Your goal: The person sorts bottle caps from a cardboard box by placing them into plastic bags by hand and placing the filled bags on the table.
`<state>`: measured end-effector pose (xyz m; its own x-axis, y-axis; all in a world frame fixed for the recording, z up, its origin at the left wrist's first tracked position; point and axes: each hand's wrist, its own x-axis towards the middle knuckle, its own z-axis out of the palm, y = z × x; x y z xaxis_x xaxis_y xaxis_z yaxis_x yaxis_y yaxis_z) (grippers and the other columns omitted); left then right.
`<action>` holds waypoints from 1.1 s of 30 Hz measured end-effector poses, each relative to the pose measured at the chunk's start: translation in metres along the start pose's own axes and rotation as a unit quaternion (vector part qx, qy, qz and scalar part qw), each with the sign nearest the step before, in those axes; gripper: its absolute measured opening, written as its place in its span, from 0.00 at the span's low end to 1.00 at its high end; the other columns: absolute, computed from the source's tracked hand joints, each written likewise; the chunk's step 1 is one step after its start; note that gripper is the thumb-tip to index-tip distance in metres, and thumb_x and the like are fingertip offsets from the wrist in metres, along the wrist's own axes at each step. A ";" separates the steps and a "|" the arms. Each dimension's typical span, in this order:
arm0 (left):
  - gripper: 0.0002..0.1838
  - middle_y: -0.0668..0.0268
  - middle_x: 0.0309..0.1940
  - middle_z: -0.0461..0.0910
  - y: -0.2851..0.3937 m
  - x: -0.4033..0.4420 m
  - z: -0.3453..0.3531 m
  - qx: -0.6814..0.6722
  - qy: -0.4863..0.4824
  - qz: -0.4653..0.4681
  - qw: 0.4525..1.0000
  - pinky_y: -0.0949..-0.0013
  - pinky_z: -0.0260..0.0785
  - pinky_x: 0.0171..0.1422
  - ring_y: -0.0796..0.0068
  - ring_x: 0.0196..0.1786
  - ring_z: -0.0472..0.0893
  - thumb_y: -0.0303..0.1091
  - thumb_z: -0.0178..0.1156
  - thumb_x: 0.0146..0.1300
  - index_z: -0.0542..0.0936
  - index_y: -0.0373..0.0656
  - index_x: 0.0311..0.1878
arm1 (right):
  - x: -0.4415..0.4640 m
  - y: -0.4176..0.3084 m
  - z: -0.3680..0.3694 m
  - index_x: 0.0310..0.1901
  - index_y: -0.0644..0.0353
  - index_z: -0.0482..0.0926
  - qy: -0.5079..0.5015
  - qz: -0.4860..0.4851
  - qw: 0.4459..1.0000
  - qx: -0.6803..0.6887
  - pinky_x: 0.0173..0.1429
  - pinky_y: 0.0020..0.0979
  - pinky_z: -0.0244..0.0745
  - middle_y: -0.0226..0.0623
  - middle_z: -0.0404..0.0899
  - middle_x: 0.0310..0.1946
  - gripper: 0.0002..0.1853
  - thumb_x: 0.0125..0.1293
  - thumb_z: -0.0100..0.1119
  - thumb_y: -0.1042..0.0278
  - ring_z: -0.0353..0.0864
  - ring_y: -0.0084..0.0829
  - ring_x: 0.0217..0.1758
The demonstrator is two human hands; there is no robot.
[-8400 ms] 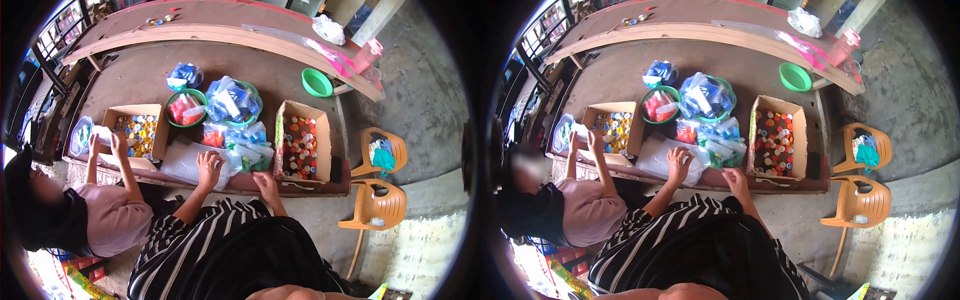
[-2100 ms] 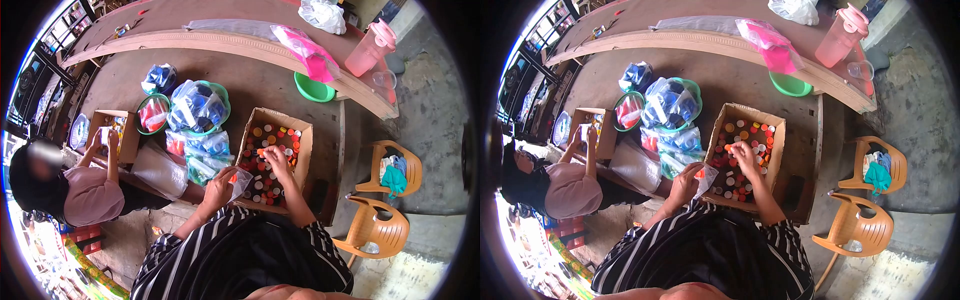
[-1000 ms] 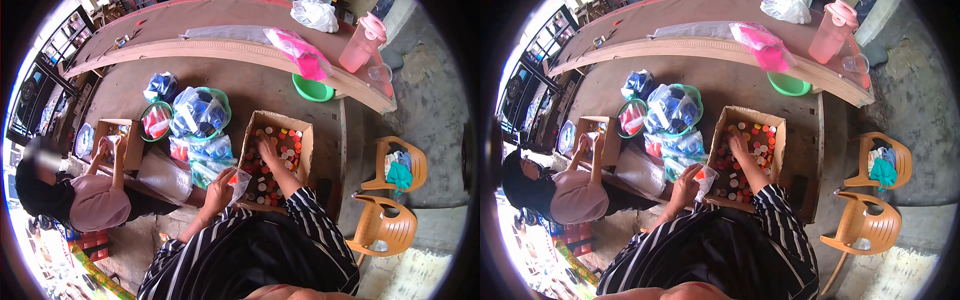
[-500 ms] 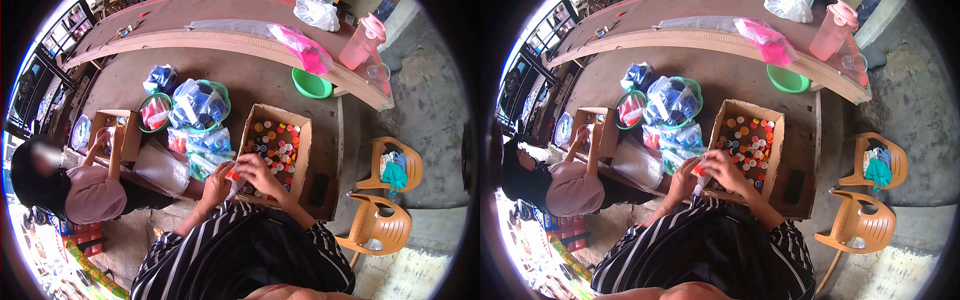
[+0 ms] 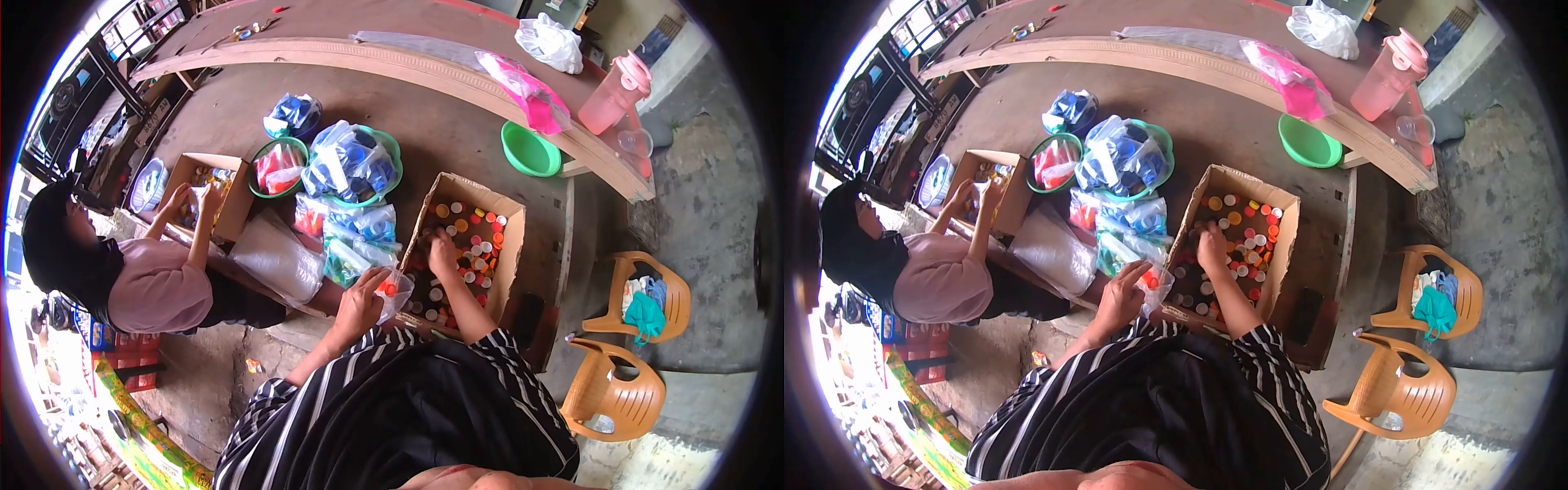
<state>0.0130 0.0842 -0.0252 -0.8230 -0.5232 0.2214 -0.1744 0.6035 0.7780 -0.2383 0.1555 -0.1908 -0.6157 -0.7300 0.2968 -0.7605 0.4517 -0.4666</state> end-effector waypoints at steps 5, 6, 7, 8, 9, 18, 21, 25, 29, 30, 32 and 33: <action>0.28 0.49 0.59 0.78 -0.002 -0.002 0.006 -0.005 0.003 0.010 1.000 0.54 0.77 0.57 0.45 0.56 0.80 0.19 0.52 0.52 0.77 0.36 0.60 | -0.008 0.007 -0.031 0.38 0.59 0.85 -0.050 0.081 0.977 0.193 0.47 0.40 0.77 0.40 0.80 0.39 0.07 0.61 0.68 0.67 0.81 0.40 0.41; 0.28 0.50 0.60 0.78 -0.001 -0.001 0.007 -0.006 -0.001 0.011 1.000 0.54 0.77 0.57 0.45 0.56 0.81 0.19 0.52 0.52 0.77 0.37 0.61 | -0.011 0.004 -0.042 0.36 0.60 0.85 -0.038 0.095 0.963 0.248 0.48 0.39 0.77 0.39 0.80 0.38 0.07 0.61 0.69 0.67 0.82 0.38 0.40; 0.28 0.50 0.60 0.78 0.000 0.001 0.008 -0.007 -0.004 0.011 1.000 0.53 0.77 0.56 0.45 0.55 0.81 0.19 0.52 0.52 0.77 0.37 0.61 | -0.014 -0.009 -0.058 0.37 0.59 0.84 -0.033 0.140 0.938 0.317 0.47 0.36 0.76 0.37 0.79 0.41 0.05 0.64 0.67 0.68 0.80 0.33 0.44; 0.29 0.50 0.60 0.78 -0.001 0.003 0.010 -0.008 -0.006 0.015 1.000 0.54 0.77 0.56 0.45 0.55 0.81 0.19 0.52 0.52 0.77 0.37 0.61 | -0.016 -0.026 -0.077 0.36 0.59 0.84 -0.011 0.127 0.929 0.347 0.48 0.36 0.76 0.37 0.79 0.42 0.04 0.64 0.67 0.69 0.80 0.33 0.46; 0.29 0.51 0.60 0.78 -0.002 0.004 0.012 -0.008 -0.007 0.017 1.000 0.54 0.77 0.56 0.46 0.55 0.81 0.19 0.52 0.52 0.77 0.37 0.61 | -0.019 -0.047 -0.098 0.36 0.59 0.84 0.010 0.115 0.919 0.378 0.49 0.35 0.75 0.36 0.78 0.43 0.04 0.64 0.68 0.69 0.79 0.33 0.48; 0.31 0.51 0.61 0.77 0.005 0.008 0.007 -0.036 -0.021 0.018 0.999 0.57 0.77 0.58 0.46 0.56 0.81 0.17 0.51 0.51 0.76 0.37 0.62 | -0.045 -0.108 -0.128 0.42 0.58 0.85 -0.094 -0.116 0.933 0.328 0.62 0.35 0.71 0.38 0.77 0.55 0.05 0.65 0.65 0.74 0.76 0.36 0.60; 0.31 0.50 0.61 0.78 0.001 0.002 -0.003 -0.013 -0.005 0.010 1.000 0.57 0.76 0.59 0.46 0.58 0.80 0.17 0.51 0.50 0.77 0.36 0.62 | -0.024 -0.082 -0.108 0.38 0.60 0.84 -0.031 0.055 0.923 0.379 0.50 0.33 0.76 0.39 0.79 0.44 0.04 0.66 0.65 0.70 0.79 0.35 0.47; 0.31 0.50 0.60 0.78 0.003 -0.001 -0.015 -0.031 -0.002 0.025 0.999 0.56 0.76 0.59 0.45 0.58 0.80 0.15 0.51 0.50 0.77 0.36 0.61 | -0.026 -0.005 -0.012 0.39 0.61 0.84 -0.068 0.039 0.993 0.090 0.48 0.40 0.77 0.44 0.78 0.42 0.06 0.62 0.65 0.71 0.81 0.42 0.43; 0.31 0.51 0.60 0.78 0.031 -0.001 -0.043 -0.097 -0.039 0.054 0.993 0.57 0.79 0.52 0.47 0.53 0.83 0.15 0.52 0.50 0.77 0.38 0.61 | -0.033 -0.010 0.006 0.37 0.60 0.85 -0.050 0.004 0.998 -0.033 0.49 0.49 0.76 0.48 0.78 0.46 0.08 0.56 0.67 0.71 0.79 0.51 0.49; 0.31 0.52 0.60 0.79 0.029 -0.001 -0.044 -0.074 -0.023 0.049 0.996 0.58 0.79 0.50 0.49 0.52 0.83 0.14 0.52 0.50 0.77 0.38 0.61 | -0.034 -0.010 0.010 0.37 0.60 0.85 -0.053 0.005 0.997 -0.054 0.49 0.49 0.76 0.48 0.78 0.47 0.08 0.55 0.67 0.71 0.79 0.51 0.50; 0.31 0.53 0.61 0.79 0.024 -0.003 -0.048 -0.028 0.012 0.038 0.999 0.60 0.79 0.46 0.51 0.49 0.85 0.14 0.52 0.50 0.78 0.39 0.61 | -0.037 -0.004 0.012 0.36 0.59 0.86 -0.039 0.001 0.999 -0.017 0.50 0.48 0.76 0.47 0.78 0.45 0.07 0.54 0.67 0.72 0.79 0.50 0.50; 0.31 0.54 0.60 0.79 0.024 -0.006 -0.049 -0.027 0.016 0.039 0.999 0.60 0.79 0.47 0.51 0.49 0.85 0.14 0.52 0.50 0.78 0.40 0.62 | -0.038 -0.003 0.010 0.36 0.59 0.86 -0.029 -0.003 1.000 0.001 0.50 0.48 0.76 0.46 0.78 0.44 0.07 0.54 0.67 0.72 0.79 0.50 0.50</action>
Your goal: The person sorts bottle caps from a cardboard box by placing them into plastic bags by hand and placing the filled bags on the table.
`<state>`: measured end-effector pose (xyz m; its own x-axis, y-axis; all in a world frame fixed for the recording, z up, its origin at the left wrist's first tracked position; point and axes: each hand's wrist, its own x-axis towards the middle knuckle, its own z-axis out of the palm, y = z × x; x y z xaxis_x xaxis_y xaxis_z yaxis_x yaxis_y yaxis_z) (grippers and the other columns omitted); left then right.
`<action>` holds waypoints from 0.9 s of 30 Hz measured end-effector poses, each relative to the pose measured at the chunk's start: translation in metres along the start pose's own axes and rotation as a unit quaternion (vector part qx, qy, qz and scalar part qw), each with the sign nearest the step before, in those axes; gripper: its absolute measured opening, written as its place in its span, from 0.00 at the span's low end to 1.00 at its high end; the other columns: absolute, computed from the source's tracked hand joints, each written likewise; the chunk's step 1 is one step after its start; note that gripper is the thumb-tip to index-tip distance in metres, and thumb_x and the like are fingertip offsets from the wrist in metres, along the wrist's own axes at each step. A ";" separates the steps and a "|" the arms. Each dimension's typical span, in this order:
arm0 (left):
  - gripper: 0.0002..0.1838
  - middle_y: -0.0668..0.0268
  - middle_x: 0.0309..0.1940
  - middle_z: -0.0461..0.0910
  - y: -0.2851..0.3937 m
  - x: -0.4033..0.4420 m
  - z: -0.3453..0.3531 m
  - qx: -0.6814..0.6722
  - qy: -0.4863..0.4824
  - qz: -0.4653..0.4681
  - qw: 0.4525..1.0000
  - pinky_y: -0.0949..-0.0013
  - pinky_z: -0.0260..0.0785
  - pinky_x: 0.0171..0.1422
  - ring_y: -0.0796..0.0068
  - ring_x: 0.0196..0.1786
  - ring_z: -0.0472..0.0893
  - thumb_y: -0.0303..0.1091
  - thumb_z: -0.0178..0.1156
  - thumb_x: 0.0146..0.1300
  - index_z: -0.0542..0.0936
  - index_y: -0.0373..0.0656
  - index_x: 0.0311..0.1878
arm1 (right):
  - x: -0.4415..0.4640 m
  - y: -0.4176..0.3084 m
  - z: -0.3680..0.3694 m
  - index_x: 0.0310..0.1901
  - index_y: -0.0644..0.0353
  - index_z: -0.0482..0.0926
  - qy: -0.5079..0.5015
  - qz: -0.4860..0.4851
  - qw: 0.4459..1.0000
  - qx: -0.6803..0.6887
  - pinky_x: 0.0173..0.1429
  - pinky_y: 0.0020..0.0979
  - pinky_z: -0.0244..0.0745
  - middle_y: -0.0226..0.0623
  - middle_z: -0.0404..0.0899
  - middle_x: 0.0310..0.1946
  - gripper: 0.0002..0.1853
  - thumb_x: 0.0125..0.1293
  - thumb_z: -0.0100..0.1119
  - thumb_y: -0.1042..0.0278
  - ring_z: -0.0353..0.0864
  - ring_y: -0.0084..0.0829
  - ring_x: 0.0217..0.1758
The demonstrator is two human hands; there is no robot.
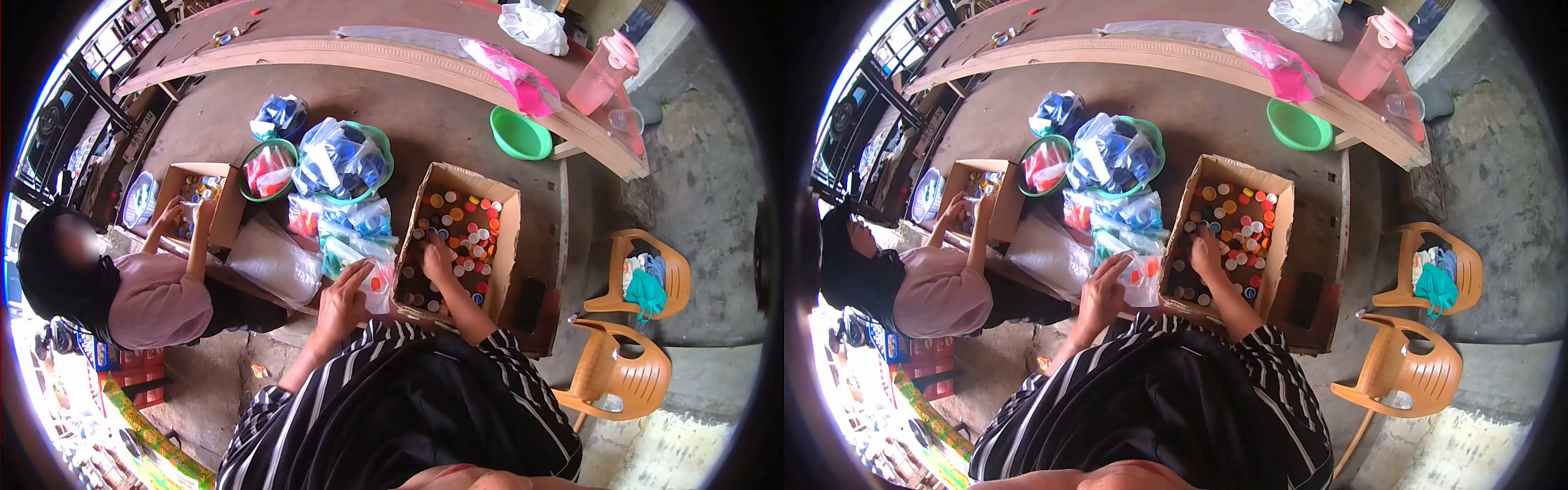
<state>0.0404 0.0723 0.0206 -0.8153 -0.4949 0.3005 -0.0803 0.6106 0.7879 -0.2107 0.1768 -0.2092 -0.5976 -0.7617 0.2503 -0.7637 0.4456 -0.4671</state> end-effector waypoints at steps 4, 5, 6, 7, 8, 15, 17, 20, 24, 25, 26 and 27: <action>0.32 0.55 0.59 0.80 -0.002 0.006 -0.006 0.022 0.027 0.036 0.999 0.59 0.78 0.53 0.48 0.53 0.83 0.14 0.51 0.51 0.78 0.41 0.62 | 0.005 -0.002 -0.032 0.35 0.59 0.85 0.032 0.020 0.995 0.091 0.53 0.44 0.74 0.44 0.78 0.42 0.05 0.56 0.68 0.72 0.79 0.49 0.49; 0.31 0.56 0.59 0.80 -0.007 0.006 -0.001 0.020 0.008 0.002 1.000 0.59 0.78 0.55 0.48 0.56 0.82 0.16 0.51 0.51 0.79 0.41 0.62 | 0.000 -0.005 -0.044 0.34 0.59 0.85 0.028 0.039 0.994 0.100 0.54 0.43 0.74 0.44 0.78 0.42 0.04 0.56 0.68 0.73 0.79 0.48 0.49; 0.30 0.56 0.60 0.80 -0.017 0.002 0.007 0.033 -0.011 -0.018 0.999 0.58 0.78 0.55 0.49 0.57 0.82 0.16 0.51 0.52 0.78 0.41 0.62 | -0.001 -0.003 -0.050 0.36 0.61 0.82 0.026 0.022 0.991 0.128 0.50 0.38 0.76 0.41 0.78 0.44 0.03 0.61 0.67 0.74 0.79 0.42 0.49; 0.30 0.56 0.60 0.79 -0.022 0.006 0.009 0.048 -0.028 -0.032 0.998 0.57 0.78 0.56 0.50 0.57 0.81 0.17 0.51 0.52 0.78 0.40 0.62 | 0.000 -0.008 -0.058 0.37 0.61 0.82 0.049 0.014 0.986 0.159 0.48 0.37 0.76 0.40 0.78 0.45 0.04 0.63 0.66 0.74 0.79 0.39 0.49; 0.30 0.56 0.61 0.79 -0.021 0.009 0.010 0.040 -0.029 -0.033 0.998 0.57 0.78 0.56 0.50 0.58 0.81 0.17 0.51 0.52 0.78 0.40 0.62 | 0.000 -0.016 -0.066 0.39 0.62 0.81 0.078 0.006 0.978 0.191 0.46 0.35 0.77 0.39 0.77 0.46 0.04 0.64 0.66 0.74 0.79 0.37 0.49; 0.31 0.57 0.63 0.77 -0.014 0.018 0.027 0.010 -0.076 -0.040 0.996 0.57 0.78 0.56 0.50 0.57 0.81 0.18 0.51 0.52 0.76 0.39 0.63 | -0.021 -0.148 -0.175 0.40 0.56 0.80 0.061 -0.131 0.961 0.235 0.56 0.39 0.73 0.37 0.75 0.55 0.07 0.62 0.68 0.73 0.74 0.41 0.57; 0.31 0.57 0.64 0.77 -0.009 0.021 0.030 0.006 -0.084 -0.029 0.996 0.57 0.78 0.56 0.50 0.57 0.81 0.18 0.51 0.52 0.77 0.39 0.63 | -0.021 -0.153 -0.174 0.43 0.56 0.84 -0.028 -0.173 0.981 0.085 0.71 0.45 0.62 0.41 0.72 0.64 0.11 0.57 0.70 0.71 0.67 0.46 0.70; 0.31 0.59 0.64 0.77 -0.015 0.019 0.035 0.007 -0.103 -0.017 0.994 0.57 0.78 0.55 0.51 0.56 0.82 0.18 0.52 0.51 0.77 0.38 0.62 | -0.028 -0.146 -0.161 0.47 0.56 0.86 -0.075 -0.110 0.989 0.061 0.75 0.49 0.56 0.43 0.68 0.69 0.18 0.54 0.73 0.64 0.62 0.50 0.74; 0.31 0.59 0.64 0.77 -0.017 0.016 0.036 0.012 -0.097 -0.038 0.994 0.57 0.78 0.55 0.51 0.57 0.81 0.17 0.51 0.50 0.78 0.38 0.62 | -0.012 -0.128 -0.168 0.51 0.54 0.86 -0.170 -0.152 0.967 0.110 0.76 0.51 0.56 0.44 0.66 0.70 0.22 0.53 0.74 0.61 0.62 0.50 0.74; 0.31 0.59 0.64 0.77 -0.017 0.017 0.035 0.011 -0.094 -0.046 0.994 0.57 0.78 0.55 0.51 0.57 0.81 0.17 0.51 0.50 0.78 0.38 0.62 | -0.005 -0.119 -0.166 0.51 0.53 0.86 -0.190 -0.169 0.956 0.148 0.75 0.50 0.57 0.44 0.66 0.71 0.22 0.53 0.75 0.61 0.62 0.50 0.74; 0.30 0.59 0.64 0.77 -0.018 0.018 0.034 0.010 -0.087 -0.047 0.995 0.57 0.78 0.55 0.51 0.57 0.82 0.17 0.51 0.51 0.78 0.38 0.62 | 0.004 -0.099 -0.151 0.51 0.53 0.86 -0.172 -0.198 0.934 0.242 0.74 0.48 0.60 0.43 0.67 0.70 0.20 0.55 0.75 0.62 0.65 0.47 0.73; 0.30 0.59 0.64 0.77 -0.019 0.020 0.033 0.010 -0.080 -0.048 0.996 0.58 0.78 0.54 0.51 0.56 0.82 0.17 0.51 0.51 0.78 0.38 0.62 | 0.019 -0.104 -0.166 0.45 0.54 0.87 -0.158 -0.167 0.925 0.302 0.70 0.44 0.67 0.43 0.74 0.63 0.13 0.58 0.73 0.66 0.72 0.45 0.67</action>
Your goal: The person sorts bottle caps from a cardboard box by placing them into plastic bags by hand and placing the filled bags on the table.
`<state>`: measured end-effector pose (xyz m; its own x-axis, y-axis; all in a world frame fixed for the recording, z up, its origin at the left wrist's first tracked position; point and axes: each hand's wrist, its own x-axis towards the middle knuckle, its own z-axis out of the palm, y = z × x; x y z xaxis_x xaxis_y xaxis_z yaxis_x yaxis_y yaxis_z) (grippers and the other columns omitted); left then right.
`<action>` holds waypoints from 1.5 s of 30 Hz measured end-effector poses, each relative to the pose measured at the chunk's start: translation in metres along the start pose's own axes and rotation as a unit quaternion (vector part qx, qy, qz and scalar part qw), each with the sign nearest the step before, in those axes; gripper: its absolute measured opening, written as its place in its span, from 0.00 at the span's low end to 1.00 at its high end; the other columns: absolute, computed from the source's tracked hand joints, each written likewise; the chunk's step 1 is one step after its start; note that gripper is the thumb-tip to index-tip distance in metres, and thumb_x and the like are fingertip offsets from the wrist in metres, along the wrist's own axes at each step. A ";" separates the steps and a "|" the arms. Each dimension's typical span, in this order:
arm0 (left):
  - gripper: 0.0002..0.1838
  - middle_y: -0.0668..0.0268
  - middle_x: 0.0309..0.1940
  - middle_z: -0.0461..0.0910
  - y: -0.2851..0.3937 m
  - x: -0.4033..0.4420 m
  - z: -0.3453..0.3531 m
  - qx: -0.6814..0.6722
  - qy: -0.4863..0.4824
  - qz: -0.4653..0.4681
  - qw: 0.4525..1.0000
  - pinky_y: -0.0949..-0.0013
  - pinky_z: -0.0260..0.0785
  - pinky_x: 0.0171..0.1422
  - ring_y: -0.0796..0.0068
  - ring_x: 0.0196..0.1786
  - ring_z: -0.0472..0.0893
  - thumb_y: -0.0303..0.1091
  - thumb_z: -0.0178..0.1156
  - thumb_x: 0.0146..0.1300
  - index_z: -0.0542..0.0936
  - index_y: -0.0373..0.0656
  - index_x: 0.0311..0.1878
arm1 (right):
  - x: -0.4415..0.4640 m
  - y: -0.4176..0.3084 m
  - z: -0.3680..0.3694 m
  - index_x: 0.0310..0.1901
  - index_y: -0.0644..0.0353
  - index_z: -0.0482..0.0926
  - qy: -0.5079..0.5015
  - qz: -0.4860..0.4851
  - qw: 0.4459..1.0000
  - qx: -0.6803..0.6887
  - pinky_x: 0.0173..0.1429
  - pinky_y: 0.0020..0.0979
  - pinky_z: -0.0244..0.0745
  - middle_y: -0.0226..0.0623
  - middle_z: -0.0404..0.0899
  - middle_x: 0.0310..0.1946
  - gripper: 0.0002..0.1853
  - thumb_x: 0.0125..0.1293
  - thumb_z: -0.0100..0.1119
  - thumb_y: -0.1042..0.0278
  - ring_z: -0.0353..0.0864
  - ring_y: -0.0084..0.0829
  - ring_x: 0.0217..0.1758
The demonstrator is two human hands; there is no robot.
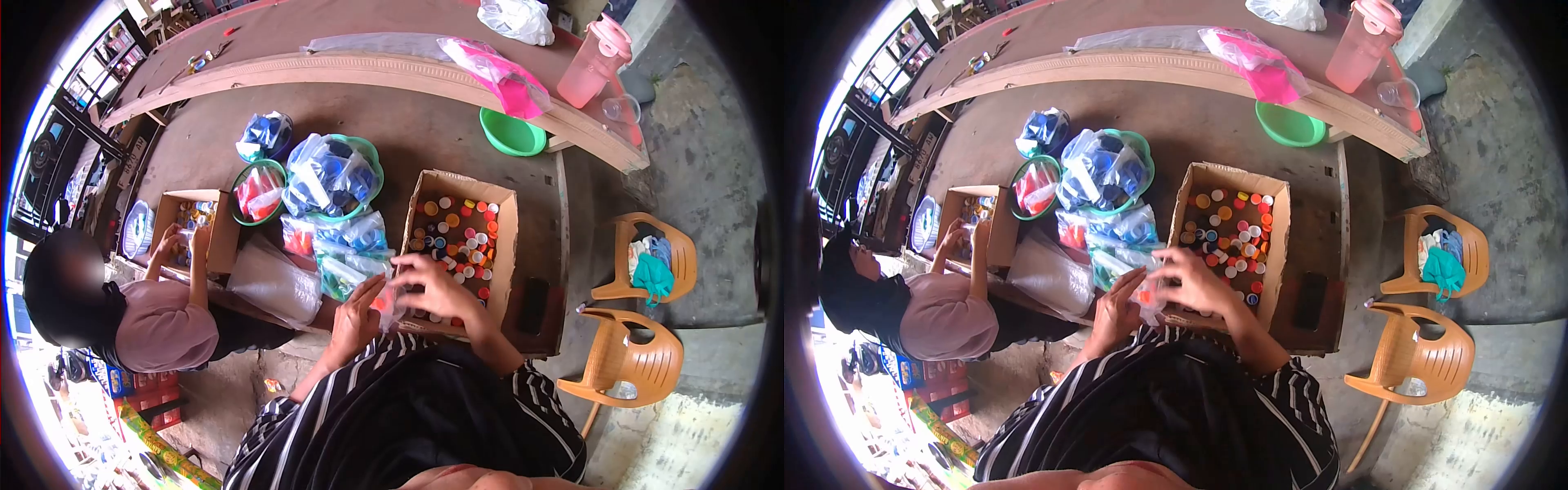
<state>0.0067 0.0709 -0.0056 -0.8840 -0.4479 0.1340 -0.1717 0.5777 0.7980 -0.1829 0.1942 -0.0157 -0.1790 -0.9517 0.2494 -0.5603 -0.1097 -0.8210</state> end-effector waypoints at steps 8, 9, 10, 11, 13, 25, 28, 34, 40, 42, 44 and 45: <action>0.29 0.56 0.63 0.77 -0.001 0.011 0.002 -0.004 0.002 -0.008 1.000 0.59 0.78 0.54 0.49 0.57 0.82 0.16 0.51 0.52 0.78 0.36 0.60 | 0.037 0.204 0.011 0.41 0.58 0.85 0.180 0.161 0.917 -0.316 0.56 0.48 0.73 0.43 0.76 0.46 0.09 0.60 0.59 0.75 0.75 0.47 0.54; 0.29 0.56 0.63 0.77 -0.001 0.013 0.005 0.000 0.005 -0.003 1.000 0.59 0.78 0.54 0.49 0.57 0.82 0.16 0.51 0.52 0.78 0.36 0.60 | 0.042 0.209 0.011 0.42 0.57 0.84 0.163 0.179 0.907 -0.345 0.57 0.48 0.73 0.44 0.76 0.48 0.10 0.60 0.57 0.74 0.74 0.48 0.57; 0.29 0.56 0.63 0.77 0.000 0.015 0.006 0.006 0.006 0.002 1.000 0.59 0.78 0.54 0.49 0.57 0.82 0.16 0.51 0.52 0.78 0.36 0.61 | 0.048 0.214 0.012 0.43 0.56 0.84 0.145 0.197 0.895 -0.372 0.59 0.48 0.73 0.45 0.75 0.49 0.11 0.60 0.56 0.74 0.73 0.49 0.59; 0.29 0.56 0.63 0.77 0.001 0.017 0.006 0.004 0.003 -0.006 1.000 0.59 0.78 0.54 0.49 0.57 0.82 0.16 0.51 0.52 0.78 0.36 0.61 | 0.052 0.218 0.014 0.43 0.55 0.84 0.135 0.203 0.889 -0.388 0.59 0.47 0.73 0.45 0.75 0.50 0.11 0.60 0.57 0.73 0.72 0.49 0.60; 0.29 0.56 0.64 0.77 0.004 0.020 0.006 -0.002 -0.004 -0.022 1.000 0.59 0.78 0.54 0.50 0.57 0.82 0.16 0.51 0.52 0.78 0.37 0.61 | 0.055 0.227 0.016 0.43 0.54 0.84 0.111 0.216 0.873 -0.423 0.59 0.46 0.73 0.44 0.74 0.51 0.11 0.59 0.57 0.71 0.71 0.49 0.61; 0.30 0.54 0.63 0.77 -0.009 0.045 0.019 -0.023 -0.011 -0.058 0.998 0.59 0.73 0.64 0.51 0.63 0.79 0.16 0.50 0.51 0.77 0.35 0.61 | 0.019 0.057 -0.007 0.36 0.56 0.79 0.266 0.020 0.963 -0.034 0.58 0.42 0.68 0.36 0.77 0.48 0.05 0.64 0.67 0.70 0.75 0.42 0.54; 0.31 0.53 0.64 0.76 -0.012 0.052 0.024 -0.016 -0.014 -0.044 0.999 0.60 0.74 0.63 0.51 0.63 0.79 0.17 0.51 0.52 0.77 0.36 0.63 | 0.005 0.016 -0.007 0.41 0.54 0.84 0.098 -0.040 0.980 -0.168 0.63 0.41 0.67 0.36 0.78 0.51 0.06 0.62 0.68 0.70 0.74 0.40 0.60; 0.32 0.54 0.65 0.75 -0.007 0.050 0.022 -0.027 -0.031 -0.076 0.996 0.59 0.75 0.58 0.50 0.62 0.79 0.17 0.51 0.53 0.76 0.40 0.65 | 0.019 0.081 -0.022 0.43 0.58 0.85 0.205 0.058 0.977 0.005 0.57 0.35 0.76 0.39 0.76 0.53 0.05 0.68 0.63 0.74 0.79 0.35 0.54; 0.33 0.54 0.64 0.76 -0.003 0.034 0.011 -0.021 -0.005 -0.057 0.998 0.57 0.76 0.59 0.47 0.59 0.79 0.17 0.52 0.51 0.75 0.40 0.65 | 0.024 0.243 -0.040 0.45 0.59 0.84 0.230 0.247 0.864 -0.373 0.55 0.45 0.76 0.47 0.77 0.47 0.10 0.64 0.57 0.74 0.79 0.50 0.52; 0.33 0.53 0.64 0.76 -0.009 0.030 0.011 -0.007 0.021 -0.035 0.999 0.56 0.76 0.60 0.47 0.59 0.79 0.17 0.52 0.51 0.74 0.39 0.65 | 0.018 0.276 -0.036 0.43 0.60 0.85 0.216 0.219 0.832 -0.462 0.54 0.45 0.76 0.47 0.78 0.46 0.10 0.63 0.56 0.74 0.80 0.50 0.51; 0.33 0.54 0.64 0.76 -0.012 0.024 0.010 -0.017 0.041 -0.050 0.998 0.58 0.74 0.64 0.49 0.63 0.79 0.17 0.51 0.50 0.76 0.37 0.64 | 0.023 0.273 -0.039 0.42 0.61 0.85 0.207 0.208 0.832 -0.470 0.52 0.46 0.77 0.47 0.79 0.43 0.10 0.62 0.56 0.74 0.80 0.50 0.49; 0.32 0.55 0.65 0.76 -0.016 0.020 0.011 -0.008 0.049 -0.046 0.998 0.56 0.75 0.62 0.48 0.60 0.79 0.18 0.51 0.51 0.76 0.39 0.65 | 0.025 0.268 -0.038 0.40 0.60 0.86 0.223 0.210 0.843 -0.443 0.51 0.46 0.77 0.47 0.79 0.42 0.10 0.60 0.57 0.74 0.81 0.50 0.48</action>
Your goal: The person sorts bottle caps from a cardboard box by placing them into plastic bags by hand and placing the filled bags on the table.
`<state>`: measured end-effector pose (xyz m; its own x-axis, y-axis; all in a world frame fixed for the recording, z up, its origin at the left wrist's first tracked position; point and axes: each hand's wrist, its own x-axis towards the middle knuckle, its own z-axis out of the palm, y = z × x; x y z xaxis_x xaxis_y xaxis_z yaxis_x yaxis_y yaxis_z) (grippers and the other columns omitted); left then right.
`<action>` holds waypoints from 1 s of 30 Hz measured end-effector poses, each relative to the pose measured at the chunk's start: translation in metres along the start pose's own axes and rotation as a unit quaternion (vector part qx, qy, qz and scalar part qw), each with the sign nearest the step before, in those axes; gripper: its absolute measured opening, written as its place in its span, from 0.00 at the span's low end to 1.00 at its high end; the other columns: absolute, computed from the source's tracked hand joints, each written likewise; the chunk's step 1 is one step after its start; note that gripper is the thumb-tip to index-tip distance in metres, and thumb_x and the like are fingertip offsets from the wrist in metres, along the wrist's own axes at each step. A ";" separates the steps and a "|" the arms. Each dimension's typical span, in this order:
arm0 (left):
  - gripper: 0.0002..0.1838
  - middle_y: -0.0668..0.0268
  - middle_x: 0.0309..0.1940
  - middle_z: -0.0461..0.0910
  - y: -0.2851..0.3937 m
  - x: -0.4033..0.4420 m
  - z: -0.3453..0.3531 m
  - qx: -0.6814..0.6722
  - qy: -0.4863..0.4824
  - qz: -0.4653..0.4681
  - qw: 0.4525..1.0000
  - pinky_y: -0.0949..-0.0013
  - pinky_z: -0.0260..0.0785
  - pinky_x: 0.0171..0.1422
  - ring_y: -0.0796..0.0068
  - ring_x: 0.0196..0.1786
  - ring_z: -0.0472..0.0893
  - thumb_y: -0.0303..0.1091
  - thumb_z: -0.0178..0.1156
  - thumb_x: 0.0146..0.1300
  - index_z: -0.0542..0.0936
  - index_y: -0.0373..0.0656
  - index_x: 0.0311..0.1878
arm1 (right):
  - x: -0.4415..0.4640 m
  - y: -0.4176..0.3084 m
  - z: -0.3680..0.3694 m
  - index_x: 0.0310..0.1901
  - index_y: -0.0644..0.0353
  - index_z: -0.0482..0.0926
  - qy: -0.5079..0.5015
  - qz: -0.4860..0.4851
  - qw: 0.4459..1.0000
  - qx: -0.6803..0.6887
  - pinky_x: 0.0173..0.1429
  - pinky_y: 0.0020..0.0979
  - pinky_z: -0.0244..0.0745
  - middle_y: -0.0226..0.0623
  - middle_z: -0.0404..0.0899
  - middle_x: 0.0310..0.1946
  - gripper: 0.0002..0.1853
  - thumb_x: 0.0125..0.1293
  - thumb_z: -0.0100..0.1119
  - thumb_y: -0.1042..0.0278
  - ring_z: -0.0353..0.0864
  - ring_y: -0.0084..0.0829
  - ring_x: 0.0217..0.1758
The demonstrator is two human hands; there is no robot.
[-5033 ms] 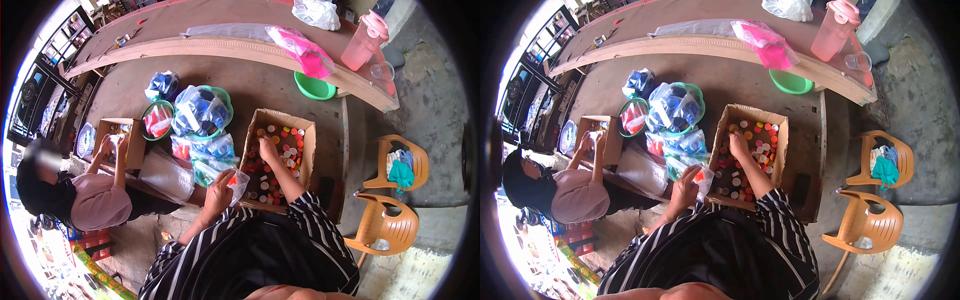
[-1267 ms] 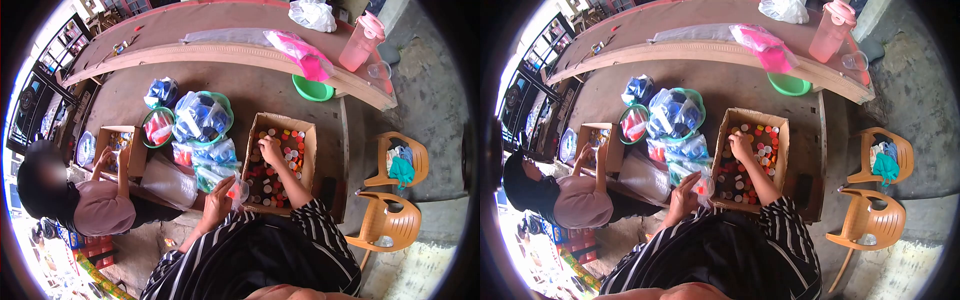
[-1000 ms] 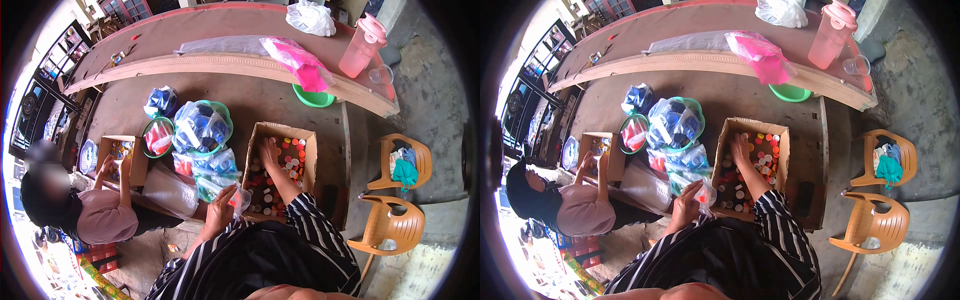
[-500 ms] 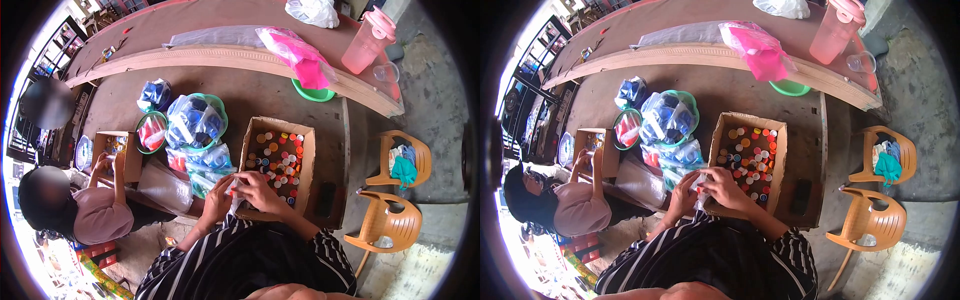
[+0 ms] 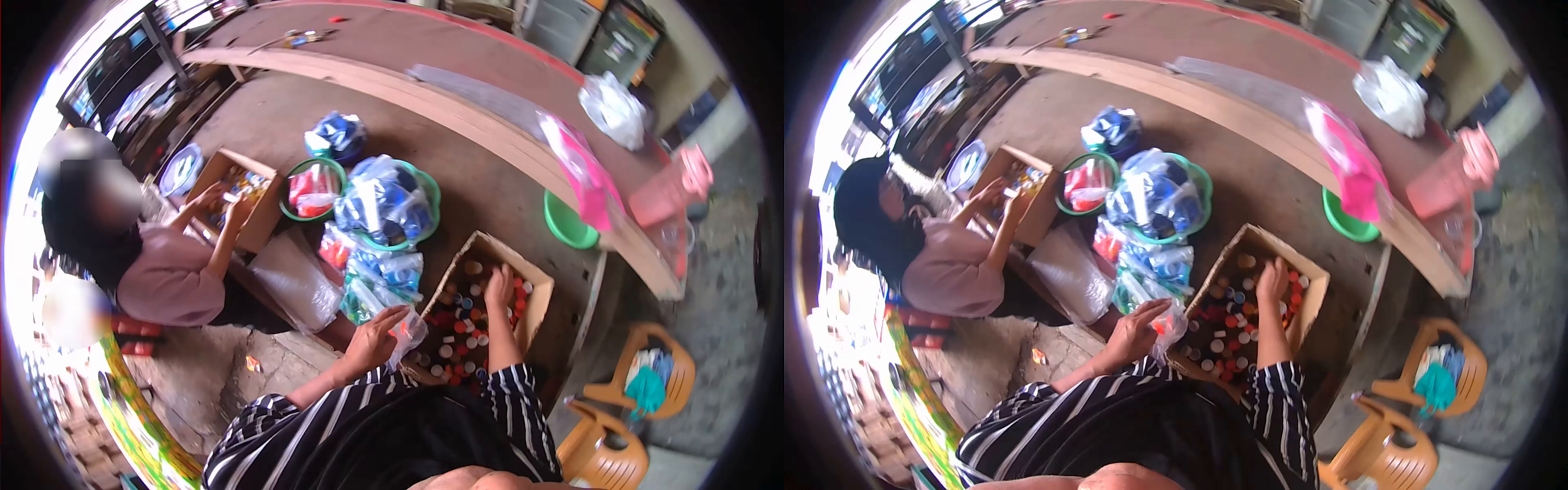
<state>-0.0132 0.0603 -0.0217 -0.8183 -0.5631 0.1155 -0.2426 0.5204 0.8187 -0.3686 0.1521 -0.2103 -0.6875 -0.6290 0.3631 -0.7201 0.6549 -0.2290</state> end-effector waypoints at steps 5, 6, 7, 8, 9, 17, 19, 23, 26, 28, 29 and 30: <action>0.32 0.57 0.65 0.75 -0.002 -0.009 -0.001 0.000 0.010 0.004 1.000 0.54 0.77 0.58 0.46 0.54 0.81 0.19 0.51 0.52 0.75 0.42 0.65 | -0.003 -0.002 -0.009 0.38 0.58 0.80 -0.027 0.063 0.987 0.148 0.52 0.48 0.74 0.46 0.76 0.40 0.05 0.65 0.63 0.68 0.77 0.52 0.46; 0.32 0.57 0.65 0.75 -0.002 -0.009 -0.001 -0.008 0.009 -0.001 1.000 0.54 0.77 0.57 0.47 0.54 0.81 0.19 0.51 0.52 0.74 0.42 0.65 | -0.004 0.004 -0.010 0.38 0.58 0.80 -0.075 0.078 0.966 0.233 0.51 0.46 0.74 0.45 0.76 0.40 0.07 0.68 0.63 0.64 0.77 0.49 0.45; 0.32 0.57 0.65 0.75 -0.002 -0.012 -0.001 -0.016 0.006 -0.009 1.000 0.54 0.77 0.56 0.47 0.54 0.82 0.19 0.52 0.52 0.74 0.42 0.65 | -0.008 -0.018 -0.045 0.39 0.59 0.79 -0.045 0.035 0.965 0.256 0.50 0.41 0.76 0.44 0.76 0.40 0.06 0.68 0.63 0.67 0.78 0.43 0.45; 0.32 0.57 0.65 0.75 0.000 -0.012 0.000 -0.008 0.011 0.003 1.000 0.54 0.78 0.56 0.47 0.53 0.82 0.19 0.52 0.52 0.74 0.41 0.65 | -0.017 -0.039 -0.070 0.41 0.61 0.77 -0.012 0.036 0.939 0.342 0.49 0.37 0.77 0.42 0.76 0.43 0.06 0.69 0.63 0.69 0.79 0.38 0.46; 0.32 0.56 0.65 0.75 -0.006 -0.014 0.005 0.003 0.017 0.013 1.000 0.54 0.78 0.56 0.47 0.53 0.82 0.20 0.52 0.52 0.74 0.41 0.65 | -0.026 -0.067 -0.100 0.43 0.62 0.77 -0.023 0.049 0.895 0.443 0.49 0.36 0.78 0.41 0.75 0.46 0.06 0.69 0.62 0.71 0.78 0.37 0.48; 0.34 0.53 0.63 0.76 0.001 -0.029 0.009 -0.030 0.013 0.039 0.999 0.56 0.75 0.62 0.48 0.62 0.78 0.17 0.53 0.50 0.75 0.40 0.65 | -0.118 -0.175 -0.212 0.50 0.55 0.83 -0.147 -0.242 0.891 0.354 0.67 0.42 0.68 0.40 0.75 0.58 0.17 0.57 0.69 0.76 0.74 0.43 0.62; 0.33 0.54 0.64 0.76 0.005 -0.034 0.002 -0.025 0.011 0.037 0.999 0.55 0.75 0.61 0.47 0.62 0.78 0.17 0.53 0.51 0.75 0.41 0.65 | -0.119 -0.171 -0.208 0.51 0.56 0.83 -0.144 -0.130 0.878 0.437 0.66 0.39 0.70 0.41 0.75 0.59 0.17 0.59 0.68 0.78 0.74 0.42 0.63; 0.32 0.56 0.64 0.76 0.000 -0.045 -0.018 -0.003 0.049 0.019 0.999 0.55 0.77 0.58 0.48 0.58 0.80 0.18 0.52 0.52 0.75 0.42 0.64 | -0.116 -0.121 -0.158 0.49 0.59 0.82 -0.068 0.029 0.893 0.444 0.53 0.29 0.78 0.39 0.76 0.50 0.09 0.68 0.63 0.75 0.80 0.34 0.55; 0.32 0.57 0.64 0.77 -0.006 -0.044 -0.033 -0.008 0.102 0.015 0.995 0.57 0.78 0.57 0.49 0.57 0.81 0.17 0.52 0.50 0.76 0.42 0.64 | -0.129 -0.079 -0.112 0.49 0.62 0.82 -0.142 0.035 0.909 0.391 0.50 0.28 0.79 0.37 0.79 0.44 0.09 0.68 0.62 0.76 0.83 0.29 0.48; 0.33 0.57 0.64 0.77 0.026 -0.053 -0.042 -0.024 0.073 0.093 0.993 0.57 0.77 0.58 0.49 0.58 0.81 0.18 0.54 0.50 0.76 0.43 0.65 | -0.136 -0.076 -0.098 0.46 0.62 0.83 -0.162 0.039 0.906 0.390 0.47 0.33 0.78 0.39 0.81 0.41 0.08 0.67 0.63 0.75 0.85 0.32 0.42; 0.33 0.57 0.64 0.77 0.036 -0.057 -0.046 -0.038 0.030 0.144 0.988 0.57 0.77 0.58 0.49 0.57 0.81 0.18 0.54 0.50 0.76 0.44 0.65 | -0.135 -0.082 -0.098 0.46 0.62 0.83 -0.170 0.024 0.918 0.359 0.47 0.33 0.78 0.40 0.81 0.41 0.08 0.66 0.63 0.74 0.84 0.34 0.43; 0.33 0.56 0.62 0.78 0.032 -0.056 -0.048 -0.031 -0.013 0.146 0.989 0.57 0.77 0.58 0.50 0.57 0.82 0.19 0.55 0.51 0.76 0.44 0.65 | -0.136 -0.083 -0.099 0.45 0.62 0.83 -0.178 0.011 0.929 0.324 0.47 0.34 0.78 0.41 0.81 0.42 0.08 0.66 0.63 0.73 0.84 0.36 0.43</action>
<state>0.0496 0.0779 0.0250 -0.8624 -0.3775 0.3372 0.0370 0.6173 0.7858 -0.2058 0.2247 -0.1517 -0.6079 -0.7920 0.0567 -0.5315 0.3528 -0.7701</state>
